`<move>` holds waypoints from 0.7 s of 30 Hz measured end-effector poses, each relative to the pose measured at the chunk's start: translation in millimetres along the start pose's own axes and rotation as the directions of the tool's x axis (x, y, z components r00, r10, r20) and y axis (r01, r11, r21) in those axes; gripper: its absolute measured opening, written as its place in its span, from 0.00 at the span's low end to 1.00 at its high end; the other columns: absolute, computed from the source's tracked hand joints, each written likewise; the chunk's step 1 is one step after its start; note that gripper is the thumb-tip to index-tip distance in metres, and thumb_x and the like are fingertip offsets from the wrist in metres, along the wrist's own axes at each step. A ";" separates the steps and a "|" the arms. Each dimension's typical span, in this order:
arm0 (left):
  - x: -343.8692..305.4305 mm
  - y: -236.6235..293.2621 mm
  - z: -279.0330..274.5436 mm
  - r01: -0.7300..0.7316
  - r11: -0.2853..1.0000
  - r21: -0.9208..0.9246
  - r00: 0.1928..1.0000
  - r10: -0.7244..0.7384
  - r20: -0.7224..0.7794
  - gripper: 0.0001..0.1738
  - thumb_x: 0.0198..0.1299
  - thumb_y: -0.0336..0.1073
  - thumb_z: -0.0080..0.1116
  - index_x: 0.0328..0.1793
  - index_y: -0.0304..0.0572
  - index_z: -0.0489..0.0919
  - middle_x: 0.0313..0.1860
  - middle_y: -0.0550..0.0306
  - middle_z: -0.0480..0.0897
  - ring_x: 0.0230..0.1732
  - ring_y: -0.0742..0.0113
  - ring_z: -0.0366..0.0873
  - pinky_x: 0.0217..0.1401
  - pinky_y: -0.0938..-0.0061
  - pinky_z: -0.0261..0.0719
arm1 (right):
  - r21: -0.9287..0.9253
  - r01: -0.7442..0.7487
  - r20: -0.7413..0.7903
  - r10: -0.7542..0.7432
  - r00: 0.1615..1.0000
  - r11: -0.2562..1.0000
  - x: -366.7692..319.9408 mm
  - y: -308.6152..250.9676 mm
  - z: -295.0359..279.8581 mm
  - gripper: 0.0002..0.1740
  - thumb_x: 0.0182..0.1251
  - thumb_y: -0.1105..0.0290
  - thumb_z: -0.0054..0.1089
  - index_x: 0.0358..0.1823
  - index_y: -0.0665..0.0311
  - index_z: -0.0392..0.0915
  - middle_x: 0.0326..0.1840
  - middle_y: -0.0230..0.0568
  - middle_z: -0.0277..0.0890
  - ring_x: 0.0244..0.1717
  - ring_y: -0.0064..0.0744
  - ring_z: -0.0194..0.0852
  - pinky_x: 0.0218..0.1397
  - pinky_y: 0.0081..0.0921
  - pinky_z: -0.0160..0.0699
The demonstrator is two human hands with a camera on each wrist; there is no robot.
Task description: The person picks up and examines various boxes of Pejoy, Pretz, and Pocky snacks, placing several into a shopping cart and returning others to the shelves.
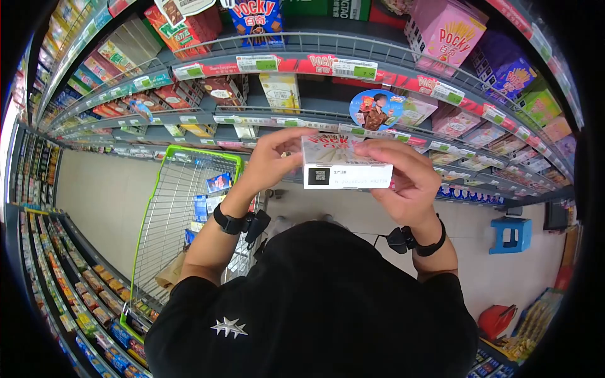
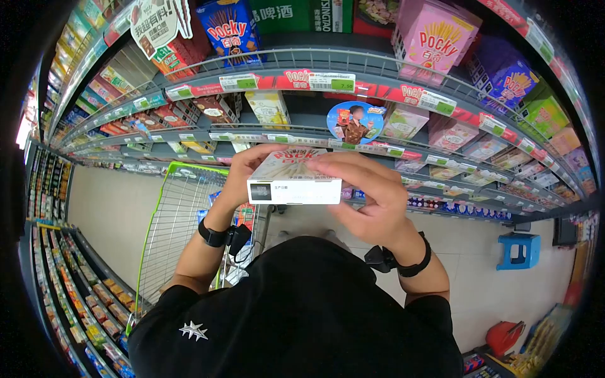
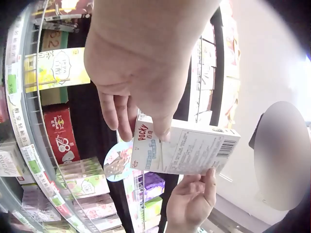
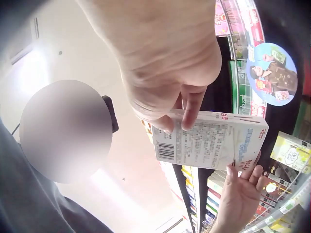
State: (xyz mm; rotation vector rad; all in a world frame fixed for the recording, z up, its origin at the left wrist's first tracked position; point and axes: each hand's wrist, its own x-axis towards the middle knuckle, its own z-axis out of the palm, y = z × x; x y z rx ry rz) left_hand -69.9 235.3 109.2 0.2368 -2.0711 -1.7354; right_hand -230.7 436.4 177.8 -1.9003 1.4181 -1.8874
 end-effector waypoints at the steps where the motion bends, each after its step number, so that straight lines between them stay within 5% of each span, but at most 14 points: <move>1: 1.2 0.5 0.0 0.010 1.000 0.006 1.000 -0.010 0.006 0.27 0.54 0.22 0.56 0.64 0.35 0.76 0.47 0.56 0.83 0.41 0.76 0.78 0.33 0.82 0.76 | -0.017 0.000 -0.002 0.000 1.000 1.000 0.0 -2.2 -0.6 0.23 0.47 0.84 0.62 0.50 0.73 0.80 0.49 0.52 0.82 0.50 0.42 0.82 0.53 0.31 0.80; 5: 5.6 4.2 1.9 0.000 1.000 0.027 1.000 -0.001 0.028 0.27 0.53 0.22 0.57 0.64 0.37 0.76 0.43 0.58 0.83 0.40 0.78 0.78 0.29 0.83 0.75 | -0.032 -0.042 0.003 0.042 0.999 0.999 -3.9 -8.9 -3.2 0.25 0.47 0.86 0.62 0.52 0.74 0.77 0.50 0.55 0.81 0.54 0.45 0.80 0.58 0.37 0.77; 8: 7.8 3.2 0.9 -0.029 0.999 0.039 0.998 0.027 0.055 0.27 0.54 0.23 0.57 0.64 0.38 0.76 0.42 0.58 0.83 0.40 0.78 0.78 0.29 0.84 0.75 | -0.060 -0.006 -0.046 0.004 0.999 0.998 -2.9 -10.2 -0.9 0.23 0.48 0.84 0.62 0.50 0.72 0.80 0.49 0.52 0.81 0.48 0.39 0.82 0.48 0.26 0.81; 12: 7.8 4.0 -1.1 0.038 0.999 0.018 0.996 -0.039 0.074 0.27 0.55 0.23 0.58 0.64 0.39 0.76 0.42 0.57 0.83 0.41 0.78 0.78 0.29 0.84 0.75 | -0.049 -0.004 -0.072 0.001 0.997 0.999 -5.8 -11.8 1.8 0.23 0.48 0.84 0.62 0.50 0.72 0.80 0.49 0.52 0.81 0.49 0.39 0.82 0.48 0.26 0.81; 15: 8.6 3.1 1.7 -0.041 0.999 0.003 0.997 0.040 0.068 0.28 0.55 0.23 0.57 0.65 0.39 0.75 0.45 0.56 0.83 0.42 0.77 0.78 0.29 0.84 0.76 | -0.031 -0.027 -0.083 0.024 0.996 0.999 -6.7 -13.9 3.0 0.23 0.48 0.85 0.62 0.50 0.72 0.80 0.49 0.52 0.81 0.49 0.40 0.82 0.50 0.28 0.80; 18: 9.3 5.9 -0.8 -0.035 0.999 -0.003 0.994 0.035 0.099 0.30 0.61 0.26 0.56 0.72 0.40 0.68 0.50 0.52 0.83 0.45 0.74 0.80 0.37 0.80 0.79 | -0.034 0.020 -0.073 -0.023 0.997 0.999 -6.1 -13.5 4.6 0.22 0.47 0.87 0.60 0.48 0.71 0.80 0.49 0.52 0.81 0.51 0.45 0.81 0.53 0.33 0.79; 21: 13.2 25.6 9.8 0.038 0.908 -0.418 0.991 -0.086 -0.098 0.34 0.66 0.32 0.53 0.77 0.40 0.57 0.54 0.48 0.81 0.47 0.69 0.81 0.46 0.76 0.80 | -0.109 0.161 0.009 -0.162 0.987 0.981 -5.0 -5.8 3.1 0.23 0.44 0.89 0.58 0.45 0.69 0.81 0.50 0.52 0.80 0.53 0.51 0.80 0.56 0.39 0.79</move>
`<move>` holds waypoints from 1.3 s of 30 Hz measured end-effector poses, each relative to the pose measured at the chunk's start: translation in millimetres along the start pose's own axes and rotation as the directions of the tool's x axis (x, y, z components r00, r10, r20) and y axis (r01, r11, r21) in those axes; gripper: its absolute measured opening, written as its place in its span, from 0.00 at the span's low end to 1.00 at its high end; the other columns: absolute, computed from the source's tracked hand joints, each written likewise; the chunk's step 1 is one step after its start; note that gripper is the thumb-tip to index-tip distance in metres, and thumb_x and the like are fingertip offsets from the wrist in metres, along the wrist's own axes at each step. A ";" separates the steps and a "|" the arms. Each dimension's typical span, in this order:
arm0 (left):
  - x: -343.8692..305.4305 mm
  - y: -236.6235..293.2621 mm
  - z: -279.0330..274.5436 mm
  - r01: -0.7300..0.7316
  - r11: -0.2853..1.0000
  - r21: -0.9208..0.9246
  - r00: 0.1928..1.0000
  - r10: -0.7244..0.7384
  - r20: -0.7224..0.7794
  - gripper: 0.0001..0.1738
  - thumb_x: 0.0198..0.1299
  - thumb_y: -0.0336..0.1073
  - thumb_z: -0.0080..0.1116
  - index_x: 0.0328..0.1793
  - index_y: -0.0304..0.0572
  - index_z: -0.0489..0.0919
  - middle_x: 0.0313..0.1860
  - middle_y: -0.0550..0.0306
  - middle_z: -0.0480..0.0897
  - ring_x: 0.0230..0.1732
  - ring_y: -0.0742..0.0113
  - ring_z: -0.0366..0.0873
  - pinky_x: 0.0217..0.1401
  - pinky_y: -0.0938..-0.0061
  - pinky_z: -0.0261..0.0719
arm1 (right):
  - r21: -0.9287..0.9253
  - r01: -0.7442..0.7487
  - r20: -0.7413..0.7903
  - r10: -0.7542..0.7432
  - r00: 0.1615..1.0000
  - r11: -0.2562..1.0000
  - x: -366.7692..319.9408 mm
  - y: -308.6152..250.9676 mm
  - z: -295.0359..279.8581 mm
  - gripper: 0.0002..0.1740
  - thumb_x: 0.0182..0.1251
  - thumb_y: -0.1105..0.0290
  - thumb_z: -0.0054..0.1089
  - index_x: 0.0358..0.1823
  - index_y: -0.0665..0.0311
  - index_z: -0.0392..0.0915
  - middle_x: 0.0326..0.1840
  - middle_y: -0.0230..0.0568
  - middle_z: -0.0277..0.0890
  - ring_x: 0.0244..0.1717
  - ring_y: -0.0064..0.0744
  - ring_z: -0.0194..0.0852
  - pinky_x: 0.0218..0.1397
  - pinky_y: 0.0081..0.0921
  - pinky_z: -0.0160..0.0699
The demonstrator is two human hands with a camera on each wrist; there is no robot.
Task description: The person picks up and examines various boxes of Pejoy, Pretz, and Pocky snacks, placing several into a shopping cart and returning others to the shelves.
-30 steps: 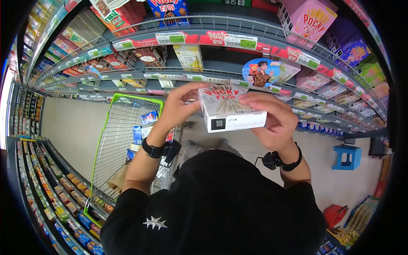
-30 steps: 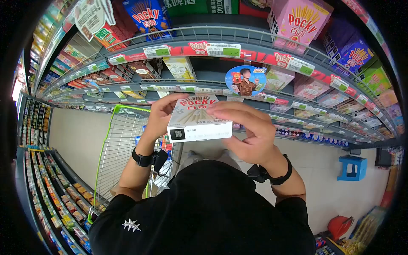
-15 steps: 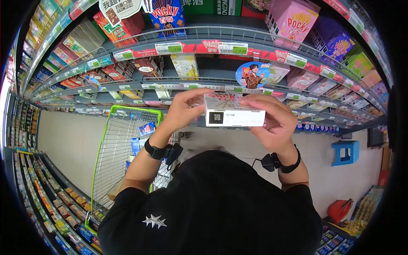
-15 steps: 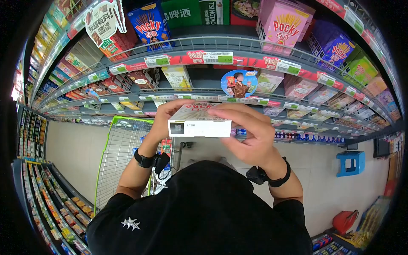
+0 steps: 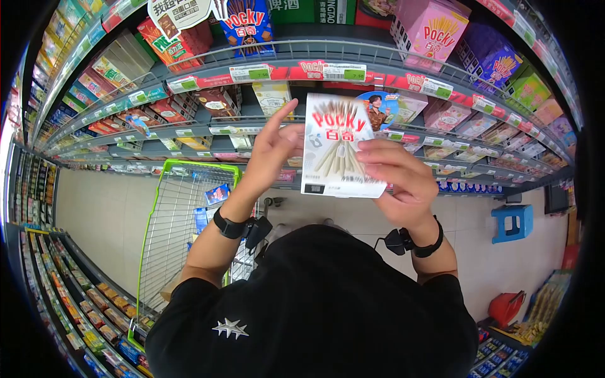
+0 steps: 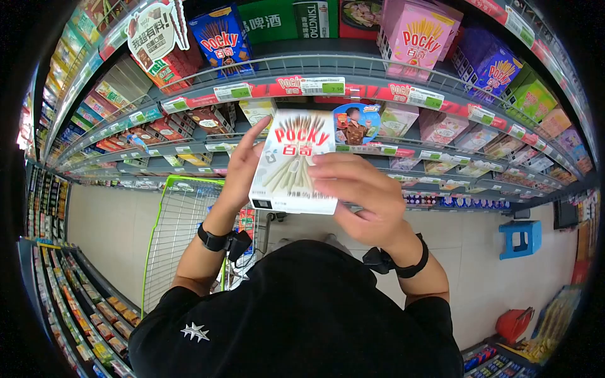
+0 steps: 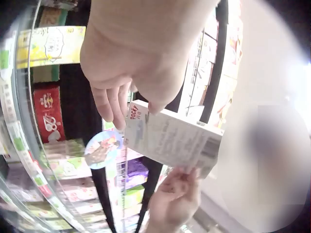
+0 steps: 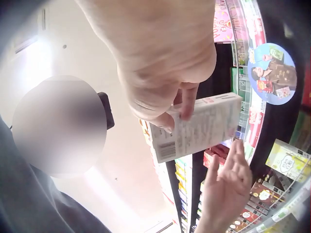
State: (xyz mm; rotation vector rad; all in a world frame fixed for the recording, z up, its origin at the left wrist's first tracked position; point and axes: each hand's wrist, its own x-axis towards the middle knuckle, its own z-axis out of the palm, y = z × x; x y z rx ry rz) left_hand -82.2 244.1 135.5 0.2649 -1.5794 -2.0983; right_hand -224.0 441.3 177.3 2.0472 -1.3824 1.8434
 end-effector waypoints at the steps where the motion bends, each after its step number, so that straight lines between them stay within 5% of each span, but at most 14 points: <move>1: -0.2 4.0 -6.8 0.037 0.983 -0.181 0.995 -0.020 0.095 0.36 0.70 0.37 0.50 0.79 0.40 0.50 0.55 0.46 0.80 0.48 0.67 0.81 0.52 0.73 0.79 | -0.042 0.033 0.024 -0.032 0.999 0.999 -0.2 1.4 -0.7 0.23 0.43 0.90 0.57 0.44 0.68 0.81 0.51 0.52 0.80 0.54 0.53 0.79 0.56 0.41 0.78; 3: -6.4 22.5 2.3 0.004 0.949 -0.315 0.988 0.044 0.145 0.38 0.66 0.32 0.53 0.79 0.39 0.50 0.56 0.47 0.79 0.47 0.69 0.81 0.51 0.75 0.79 | -0.086 0.067 0.053 -0.063 0.997 0.994 -0.6 3.6 1.0 0.24 0.42 0.91 0.56 0.43 0.67 0.82 0.52 0.52 0.79 0.56 0.55 0.78 0.57 0.43 0.78; 6: -12.4 31.9 7.1 -0.121 0.992 -0.039 0.976 0.126 0.175 0.41 0.62 0.26 0.56 0.79 0.39 0.50 0.58 0.48 0.77 0.46 0.71 0.80 0.44 0.80 0.78 | -0.091 0.077 0.064 -0.071 0.995 0.993 -1.4 5.5 6.7 0.25 0.40 0.91 0.55 0.43 0.65 0.83 0.54 0.53 0.78 0.58 0.57 0.76 0.59 0.44 0.76; 12: -23.4 48.1 17.6 -0.191 0.982 -0.009 0.978 0.191 0.082 0.44 0.56 0.18 0.55 0.79 0.39 0.50 0.60 0.49 0.75 0.45 0.73 0.80 0.29 0.88 0.70 | -0.236 0.029 -0.063 -0.045 0.997 0.971 -1.3 9.2 14.1 0.28 0.45 0.91 0.56 0.51 0.65 0.80 0.65 0.55 0.69 0.65 0.54 0.69 0.65 0.43 0.70; 14: -24.7 48.8 17.0 -0.210 0.978 0.016 0.976 0.208 0.057 0.44 0.56 0.17 0.55 0.79 0.39 0.50 0.59 0.49 0.75 0.45 0.72 0.80 0.29 0.88 0.71 | -0.047 -0.142 -0.185 0.132 0.974 0.989 -2.1 14.9 23.0 0.30 0.47 0.90 0.57 0.56 0.66 0.77 0.69 0.55 0.64 0.68 0.52 0.67 0.66 0.42 0.68; 19: -20.8 44.6 7.9 -0.214 0.975 0.053 0.975 0.210 0.074 0.44 0.57 0.18 0.54 0.79 0.39 0.51 0.59 0.48 0.75 0.47 0.70 0.80 0.29 0.88 0.71 | 0.118 -0.264 -0.121 0.278 0.953 0.957 -7.4 19.5 26.6 0.30 0.51 0.89 0.59 0.60 0.68 0.73 0.71 0.54 0.61 0.68 0.47 0.67 0.67 0.39 0.68; 23: -18.8 40.5 5.4 -0.190 0.981 0.030 0.980 0.187 0.068 0.43 0.58 0.18 0.53 0.80 0.39 0.50 0.60 0.46 0.75 0.48 0.71 0.80 0.34 0.87 0.73 | 0.207 -0.271 -0.160 0.306 0.939 0.940 -4.2 18.3 28.9 0.29 0.51 0.89 0.61 0.59 0.70 0.73 0.69 0.55 0.64 0.66 0.46 0.70 0.66 0.37 0.70; 29: -14.6 32.1 11.6 -0.124 0.991 -0.055 0.988 0.128 0.081 0.44 0.59 0.17 0.52 0.80 0.40 0.48 0.65 0.43 0.73 0.51 0.70 0.80 0.46 0.82 0.75 | -0.003 -0.126 -0.127 0.125 0.984 0.992 3.7 16.6 20.8 0.26 0.49 0.88 0.62 0.54 0.69 0.76 0.63 0.56 0.72 0.65 0.47 0.71 0.64 0.37 0.72; 37: -13.1 14.2 14.5 0.073 0.974 -0.215 0.967 -0.016 0.254 0.41 0.63 0.24 0.50 0.81 0.44 0.47 0.68 0.46 0.70 0.62 0.62 0.74 0.61 0.66 0.75 | -0.103 0.022 0.153 -0.006 0.988 0.994 19.3 4.5 23.8 0.27 0.45 0.85 0.64 0.51 0.58 0.80 0.65 0.46 0.73 0.64 0.53 0.70 0.62 0.41 0.73; 39: -19.9 8.0 12.7 0.152 0.974 -0.165 0.968 -0.113 0.226 0.35 0.65 0.28 0.50 0.78 0.42 0.54 0.66 0.48 0.72 0.62 0.63 0.74 0.61 0.67 0.77 | -0.066 0.006 0.218 0.009 0.976 0.998 18.6 7.2 29.1 0.28 0.47 0.84 0.64 0.52 0.58 0.80 0.66 0.44 0.72 0.65 0.52 0.69 0.62 0.42 0.73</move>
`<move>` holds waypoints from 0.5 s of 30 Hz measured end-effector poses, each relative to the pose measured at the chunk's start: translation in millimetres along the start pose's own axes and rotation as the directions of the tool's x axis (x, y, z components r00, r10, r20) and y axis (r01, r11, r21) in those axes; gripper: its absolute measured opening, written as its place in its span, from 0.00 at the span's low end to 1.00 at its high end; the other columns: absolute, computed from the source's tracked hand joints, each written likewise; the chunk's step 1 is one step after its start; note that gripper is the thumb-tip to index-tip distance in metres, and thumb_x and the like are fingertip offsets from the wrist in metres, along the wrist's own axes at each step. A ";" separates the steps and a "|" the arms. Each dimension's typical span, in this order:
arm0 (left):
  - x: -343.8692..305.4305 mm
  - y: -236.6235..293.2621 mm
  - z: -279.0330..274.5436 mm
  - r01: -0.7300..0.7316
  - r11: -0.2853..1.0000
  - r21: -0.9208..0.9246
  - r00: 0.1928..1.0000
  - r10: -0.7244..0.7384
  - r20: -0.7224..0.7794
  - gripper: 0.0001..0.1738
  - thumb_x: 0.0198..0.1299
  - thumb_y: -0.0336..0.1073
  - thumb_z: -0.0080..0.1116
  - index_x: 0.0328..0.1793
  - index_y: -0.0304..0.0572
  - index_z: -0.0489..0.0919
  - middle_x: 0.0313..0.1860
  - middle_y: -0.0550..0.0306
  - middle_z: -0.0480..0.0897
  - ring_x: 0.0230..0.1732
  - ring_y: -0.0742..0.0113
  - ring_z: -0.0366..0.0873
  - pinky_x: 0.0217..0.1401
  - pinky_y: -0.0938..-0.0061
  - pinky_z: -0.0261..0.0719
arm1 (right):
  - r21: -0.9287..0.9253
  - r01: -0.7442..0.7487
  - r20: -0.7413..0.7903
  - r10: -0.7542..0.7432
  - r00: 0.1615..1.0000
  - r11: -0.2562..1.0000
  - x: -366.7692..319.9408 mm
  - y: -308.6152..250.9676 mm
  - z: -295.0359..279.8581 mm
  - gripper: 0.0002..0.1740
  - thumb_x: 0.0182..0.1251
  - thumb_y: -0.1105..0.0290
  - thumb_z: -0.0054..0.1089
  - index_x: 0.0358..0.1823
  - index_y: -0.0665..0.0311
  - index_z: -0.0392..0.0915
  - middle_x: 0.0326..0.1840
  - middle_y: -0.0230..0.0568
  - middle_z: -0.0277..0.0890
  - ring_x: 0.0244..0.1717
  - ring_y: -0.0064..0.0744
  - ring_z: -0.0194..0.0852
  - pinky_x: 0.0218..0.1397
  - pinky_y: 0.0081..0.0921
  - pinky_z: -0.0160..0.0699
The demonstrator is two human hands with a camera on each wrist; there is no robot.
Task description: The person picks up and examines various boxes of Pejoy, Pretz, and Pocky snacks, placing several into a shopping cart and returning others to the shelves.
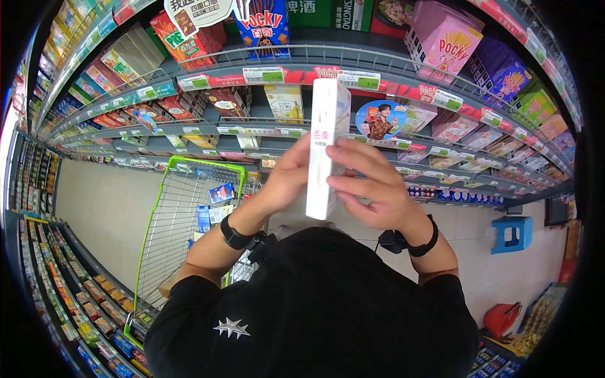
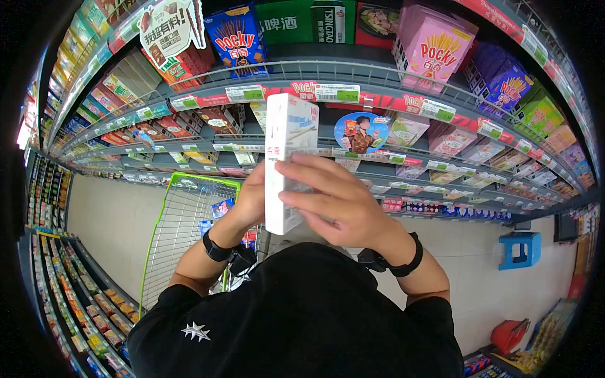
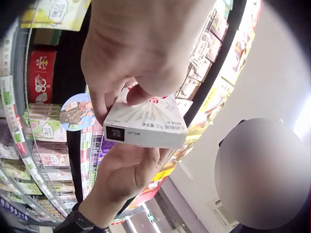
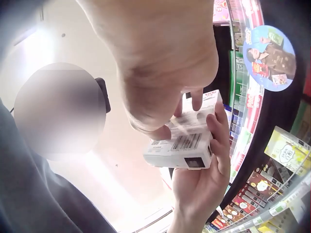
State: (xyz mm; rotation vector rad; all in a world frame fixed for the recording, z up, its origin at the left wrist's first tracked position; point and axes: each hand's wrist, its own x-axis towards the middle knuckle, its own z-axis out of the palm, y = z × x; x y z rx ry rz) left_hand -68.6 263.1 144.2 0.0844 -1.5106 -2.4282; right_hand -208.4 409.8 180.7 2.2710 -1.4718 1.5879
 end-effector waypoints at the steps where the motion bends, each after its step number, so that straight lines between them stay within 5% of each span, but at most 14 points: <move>1: -4.1 -4.6 0.1 0.064 0.998 0.020 0.994 -0.061 -0.091 0.31 0.67 0.30 0.50 0.75 0.41 0.59 0.64 0.49 0.73 0.60 0.63 0.76 0.60 0.68 0.77 | -0.013 0.000 0.045 0.001 0.999 1.000 0.4 0.6 1.4 0.27 0.48 0.83 0.64 0.54 0.57 0.80 0.67 0.42 0.71 0.66 0.52 0.68 0.63 0.42 0.72; 3: -8.2 -11.0 -3.1 0.132 0.991 -0.029 0.973 -0.135 -0.186 0.23 0.72 0.36 0.45 0.70 0.37 0.65 0.61 0.50 0.76 0.58 0.63 0.78 0.56 0.69 0.81 | -0.055 0.005 0.094 0.000 0.996 0.998 2.3 3.0 3.6 0.26 0.49 0.82 0.64 0.53 0.58 0.80 0.67 0.41 0.71 0.67 0.51 0.68 0.63 0.43 0.71; 6: -5.7 -20.4 -15.8 0.084 0.969 -0.231 0.993 -0.101 -0.063 0.23 0.73 0.37 0.43 0.70 0.36 0.65 0.60 0.50 0.76 0.56 0.62 0.79 0.54 0.68 0.83 | -0.050 0.013 0.118 -0.007 0.993 0.999 1.1 7.8 4.6 0.24 0.49 0.81 0.64 0.51 0.59 0.80 0.66 0.42 0.72 0.67 0.51 0.67 0.64 0.43 0.71; 12: -4.3 -14.4 -11.9 0.127 0.981 -0.145 0.981 -0.146 -0.127 0.25 0.71 0.39 0.46 0.71 0.36 0.64 0.61 0.49 0.75 0.57 0.62 0.78 0.56 0.67 0.82 | -0.005 -0.012 0.106 0.013 0.994 1.000 0.1 11.3 2.5 0.23 0.48 0.81 0.65 0.50 0.60 0.80 0.67 0.44 0.71 0.68 0.52 0.66 0.65 0.44 0.70; 15: -2.0 -15.2 -16.2 0.001 0.980 -0.198 0.999 -0.007 -0.032 0.31 0.70 0.42 0.48 0.74 0.36 0.59 0.65 0.49 0.72 0.62 0.62 0.74 0.61 0.66 0.77 | 0.015 -0.028 0.066 0.026 0.997 1.000 -2.0 13.2 -1.0 0.26 0.48 0.82 0.65 0.53 0.60 0.79 0.68 0.48 0.68 0.68 0.52 0.66 0.65 0.43 0.70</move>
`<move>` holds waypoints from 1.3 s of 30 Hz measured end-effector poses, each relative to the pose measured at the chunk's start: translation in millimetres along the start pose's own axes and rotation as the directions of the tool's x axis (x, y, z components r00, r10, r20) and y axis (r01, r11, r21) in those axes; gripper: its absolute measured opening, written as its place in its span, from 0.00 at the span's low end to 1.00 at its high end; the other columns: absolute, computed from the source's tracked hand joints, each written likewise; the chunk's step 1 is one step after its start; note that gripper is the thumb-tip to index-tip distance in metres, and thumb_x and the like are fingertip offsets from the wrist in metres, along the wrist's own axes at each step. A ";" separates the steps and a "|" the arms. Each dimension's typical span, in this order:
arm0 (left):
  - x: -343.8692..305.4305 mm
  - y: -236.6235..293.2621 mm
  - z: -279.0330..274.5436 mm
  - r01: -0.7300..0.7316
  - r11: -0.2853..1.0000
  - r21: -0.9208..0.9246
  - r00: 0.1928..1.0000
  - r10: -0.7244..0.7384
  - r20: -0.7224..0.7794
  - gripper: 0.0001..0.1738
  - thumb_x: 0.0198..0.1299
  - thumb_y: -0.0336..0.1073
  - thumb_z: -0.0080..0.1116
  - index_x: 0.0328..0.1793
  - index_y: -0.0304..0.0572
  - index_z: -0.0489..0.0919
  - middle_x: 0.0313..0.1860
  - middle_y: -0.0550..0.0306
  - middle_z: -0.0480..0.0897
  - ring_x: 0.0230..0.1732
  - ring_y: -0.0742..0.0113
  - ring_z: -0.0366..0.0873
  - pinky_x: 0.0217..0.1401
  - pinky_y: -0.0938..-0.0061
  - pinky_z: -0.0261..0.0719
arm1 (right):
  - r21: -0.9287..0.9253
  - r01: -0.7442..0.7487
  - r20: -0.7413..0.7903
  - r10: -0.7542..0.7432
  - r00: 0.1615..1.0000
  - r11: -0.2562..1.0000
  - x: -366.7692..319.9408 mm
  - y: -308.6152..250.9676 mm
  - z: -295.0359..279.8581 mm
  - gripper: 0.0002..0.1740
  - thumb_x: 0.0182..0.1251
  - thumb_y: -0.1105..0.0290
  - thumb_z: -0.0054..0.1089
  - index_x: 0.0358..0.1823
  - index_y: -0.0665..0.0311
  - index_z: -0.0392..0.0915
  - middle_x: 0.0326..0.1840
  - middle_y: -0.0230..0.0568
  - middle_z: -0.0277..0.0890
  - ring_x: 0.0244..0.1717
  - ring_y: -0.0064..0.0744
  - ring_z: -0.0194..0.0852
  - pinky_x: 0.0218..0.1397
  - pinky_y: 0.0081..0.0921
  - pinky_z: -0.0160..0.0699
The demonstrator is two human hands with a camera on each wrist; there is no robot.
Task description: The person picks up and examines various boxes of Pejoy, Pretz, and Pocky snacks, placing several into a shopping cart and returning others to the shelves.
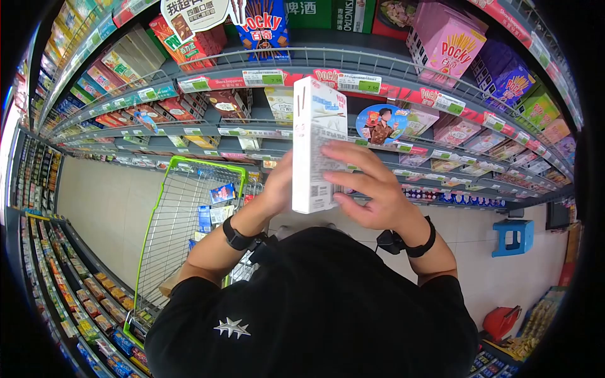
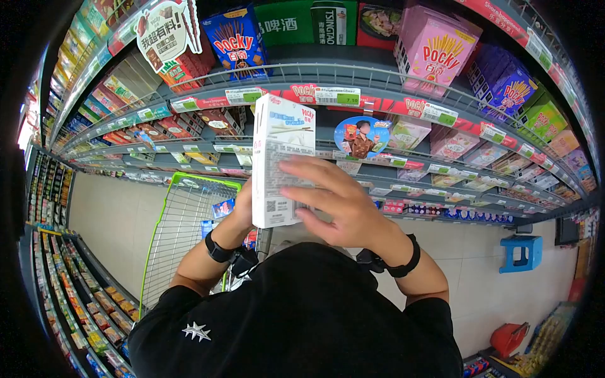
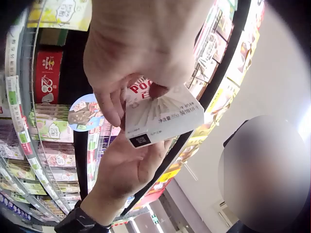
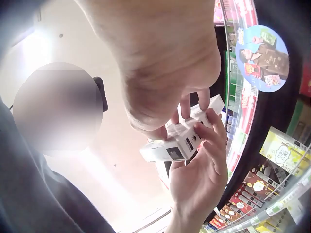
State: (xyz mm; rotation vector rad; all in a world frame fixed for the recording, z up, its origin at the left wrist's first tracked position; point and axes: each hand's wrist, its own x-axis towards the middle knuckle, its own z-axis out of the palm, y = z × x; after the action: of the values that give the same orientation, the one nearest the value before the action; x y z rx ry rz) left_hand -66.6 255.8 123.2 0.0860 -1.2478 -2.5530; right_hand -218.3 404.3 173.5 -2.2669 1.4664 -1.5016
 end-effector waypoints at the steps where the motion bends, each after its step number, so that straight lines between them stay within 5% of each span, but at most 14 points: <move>1: 2.0 1.5 2.0 -0.033 0.999 0.041 0.999 0.033 0.007 0.33 0.69 0.42 0.49 0.76 0.37 0.57 0.66 0.49 0.70 0.63 0.62 0.73 0.63 0.66 0.75 | 0.010 -0.004 -0.019 0.004 1.000 1.000 -0.9 0.4 -0.7 0.27 0.48 0.82 0.65 0.55 0.60 0.78 0.68 0.49 0.67 0.68 0.53 0.66 0.65 0.43 0.70; 4: 9.4 2.9 6.6 -0.133 0.982 0.136 0.991 0.136 -0.010 0.39 0.67 0.40 0.53 0.79 0.41 0.50 0.67 0.47 0.70 0.62 0.63 0.74 0.64 0.68 0.73 | 0.115 -0.070 -0.091 0.080 0.993 0.991 -4.0 -0.3 1.8 0.32 0.49 0.83 0.65 0.60 0.61 0.75 0.66 0.51 0.67 0.65 0.52 0.68 0.64 0.39 0.72; 8: 25.1 23.2 21.6 -0.141 0.934 0.328 0.977 0.185 -0.109 0.36 0.66 0.35 0.53 0.78 0.43 0.54 0.59 0.45 0.77 0.58 0.62 0.78 0.61 0.69 0.75 | 0.151 -0.183 -0.218 0.214 0.952 0.971 -5.6 2.9 -4.9 0.34 0.51 0.85 0.63 0.64 0.64 0.72 0.56 0.48 0.71 0.54 0.44 0.75 0.56 0.33 0.76; 12: 37.6 47.3 29.1 -0.135 0.989 0.061 0.982 0.141 -0.126 0.28 0.67 0.37 0.47 0.73 0.39 0.61 0.58 0.45 0.77 0.56 0.62 0.79 0.59 0.70 0.77 | 0.203 -0.326 -0.174 0.362 0.916 0.923 -0.1 11.8 -20.7 0.29 0.54 0.86 0.62 0.61 0.67 0.73 0.48 0.46 0.76 0.48 0.34 0.79 0.52 0.28 0.79; 15: 44.1 54.7 29.6 -0.175 0.976 0.128 0.978 0.188 -0.093 0.28 0.68 0.44 0.46 0.70 0.37 0.62 0.61 0.44 0.75 0.58 0.56 0.78 0.61 0.63 0.78 | 0.286 -0.337 -0.137 0.386 0.912 0.897 4.7 16.7 -30.7 0.26 0.55 0.87 0.60 0.58 0.69 0.75 0.48 0.45 0.75 0.50 0.33 0.79 0.53 0.26 0.81; 22: 51.8 54.6 45.7 -0.227 0.946 0.233 0.951 0.267 -0.156 0.21 0.69 0.44 0.49 0.62 0.41 0.67 0.52 0.50 0.77 0.52 0.61 0.80 0.55 0.66 0.80 | 0.580 -0.241 -0.211 0.429 0.878 0.779 4.7 23.8 -33.0 0.20 0.63 0.85 0.58 0.57 0.74 0.75 0.50 0.41 0.70 0.53 0.29 0.75 0.56 0.25 0.78; 25: 51.5 52.7 51.1 -0.221 0.947 0.232 0.950 0.263 -0.167 0.20 0.70 0.45 0.50 0.61 0.42 0.67 0.51 0.52 0.77 0.52 0.63 0.80 0.54 0.68 0.81 | 0.526 -0.233 -0.213 0.392 0.895 0.818 0.3 31.0 -36.9 0.21 0.68 0.68 0.61 0.58 0.74 0.74 0.52 0.43 0.72 0.53 0.29 0.75 0.57 0.23 0.73; 39: 54.7 48.6 56.3 -0.236 0.966 0.107 0.961 0.248 -0.121 0.16 0.70 0.36 0.52 0.60 0.41 0.67 0.52 0.53 0.79 0.51 0.70 0.80 0.54 0.75 0.79 | 0.607 -0.297 -0.202 0.506 0.839 0.737 3.5 37.9 -52.2 0.16 0.71 0.71 0.57 0.56 0.72 0.77 0.49 0.36 0.73 0.48 0.21 0.74 0.49 0.19 0.76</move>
State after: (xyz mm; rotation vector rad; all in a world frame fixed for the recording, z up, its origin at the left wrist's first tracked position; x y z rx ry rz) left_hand -117.5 254.7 200.2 0.1147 -1.2409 -2.2440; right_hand -282.0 403.1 184.4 -1.2789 1.2459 -1.9199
